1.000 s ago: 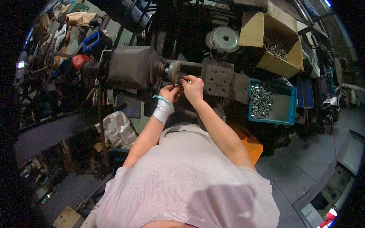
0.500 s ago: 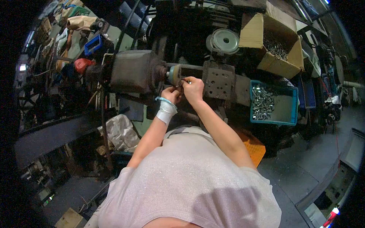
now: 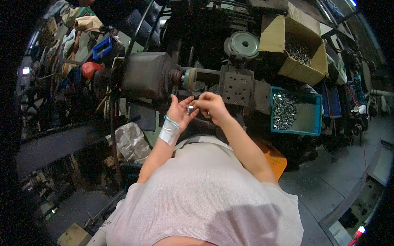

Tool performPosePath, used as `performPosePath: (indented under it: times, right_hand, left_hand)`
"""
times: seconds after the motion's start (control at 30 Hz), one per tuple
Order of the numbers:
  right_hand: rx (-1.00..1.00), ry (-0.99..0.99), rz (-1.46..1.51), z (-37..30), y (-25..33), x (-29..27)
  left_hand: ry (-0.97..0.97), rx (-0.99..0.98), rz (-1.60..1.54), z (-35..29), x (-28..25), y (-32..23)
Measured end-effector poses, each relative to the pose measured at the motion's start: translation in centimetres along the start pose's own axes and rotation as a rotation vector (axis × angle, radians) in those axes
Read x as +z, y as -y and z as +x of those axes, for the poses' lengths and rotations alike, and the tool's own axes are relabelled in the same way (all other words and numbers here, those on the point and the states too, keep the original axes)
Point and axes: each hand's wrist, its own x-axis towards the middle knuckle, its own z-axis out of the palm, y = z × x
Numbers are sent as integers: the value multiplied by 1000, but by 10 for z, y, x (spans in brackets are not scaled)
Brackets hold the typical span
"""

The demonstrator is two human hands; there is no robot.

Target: The person uses a bench grinder to smooth and shape small metal parts. They hold each piece with both hands against the rotating wheel, turning it to grind different sides, and then place the finished items into a blue plastic bin. A second person stands nearby holding a piece of paper.

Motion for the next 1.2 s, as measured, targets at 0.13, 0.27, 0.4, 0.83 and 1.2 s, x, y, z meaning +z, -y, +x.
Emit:
performPosePath:
  times: [0.13,0.27,0.4,0.83,1.2]
  right_hand:
    - [-422,-15,-739,-6,-25,18]
    - [-741,-103,-947,-6,-28,20]
    - [-597,-213,-590,2,-30,11]
    - [-529,-365,-577,20,-24,4]
    - [-388,-539,-774,52,-8,-2]
  left_hand:
    - [57,32,-6,0,-7,5]
    - [86,69,10,-4,-8,5]
    - [125,140,218,-17,-5,5]
    - [-83,582,1050,11,-9,12]
    - [-145,335,720,42,0,9]
